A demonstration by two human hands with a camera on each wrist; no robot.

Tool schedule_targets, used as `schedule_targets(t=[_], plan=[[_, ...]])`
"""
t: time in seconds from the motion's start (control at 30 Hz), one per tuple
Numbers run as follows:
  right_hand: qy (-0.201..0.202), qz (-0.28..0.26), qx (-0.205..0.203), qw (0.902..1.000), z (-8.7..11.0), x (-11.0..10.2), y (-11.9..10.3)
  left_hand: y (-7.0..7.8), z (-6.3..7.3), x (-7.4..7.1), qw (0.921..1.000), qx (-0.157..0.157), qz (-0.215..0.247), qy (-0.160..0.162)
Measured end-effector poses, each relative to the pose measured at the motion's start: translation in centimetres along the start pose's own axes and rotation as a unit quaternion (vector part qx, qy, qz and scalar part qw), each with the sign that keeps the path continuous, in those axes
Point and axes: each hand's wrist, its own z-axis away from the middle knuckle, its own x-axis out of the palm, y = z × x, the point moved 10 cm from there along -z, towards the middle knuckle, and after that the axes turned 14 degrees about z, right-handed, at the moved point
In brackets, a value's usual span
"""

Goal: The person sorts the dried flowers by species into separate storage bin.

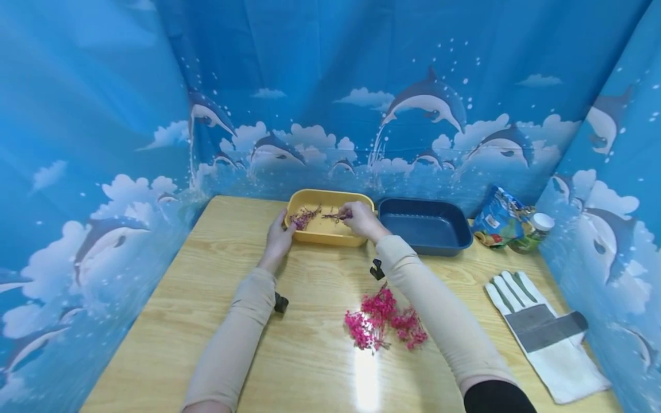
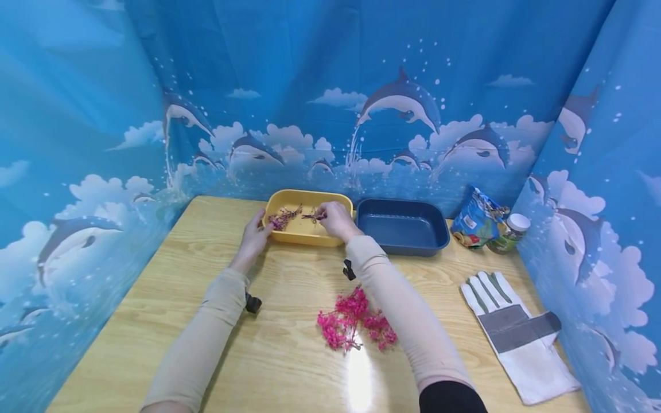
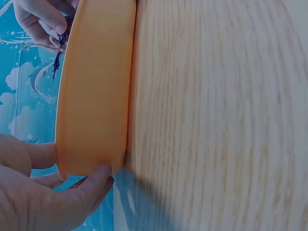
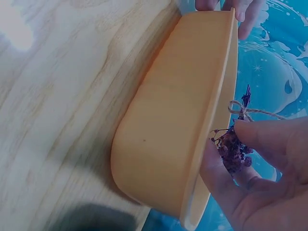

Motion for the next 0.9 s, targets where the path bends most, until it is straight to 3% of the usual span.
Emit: schedule_targets(t=[0.23,0.6,0.9], plan=[[-0.009,-0.011,0.003,0.9999,0.4,0.3,0.4,0.0,0.3,0.5,1.0000,-0.002,-0.004,-0.001],[0.003,-0.008,-0.012,0.9999,1.6,-1.0,0.3,0.0,0.5,0.6,0.9999,-0.010,0.000,-0.004],[0.047,-0.039,-0.021,0.9979,2.9,-3.0,0.0,0.0,0.3,0.4,0.9998,-0.015,-0.005,-0.008]])
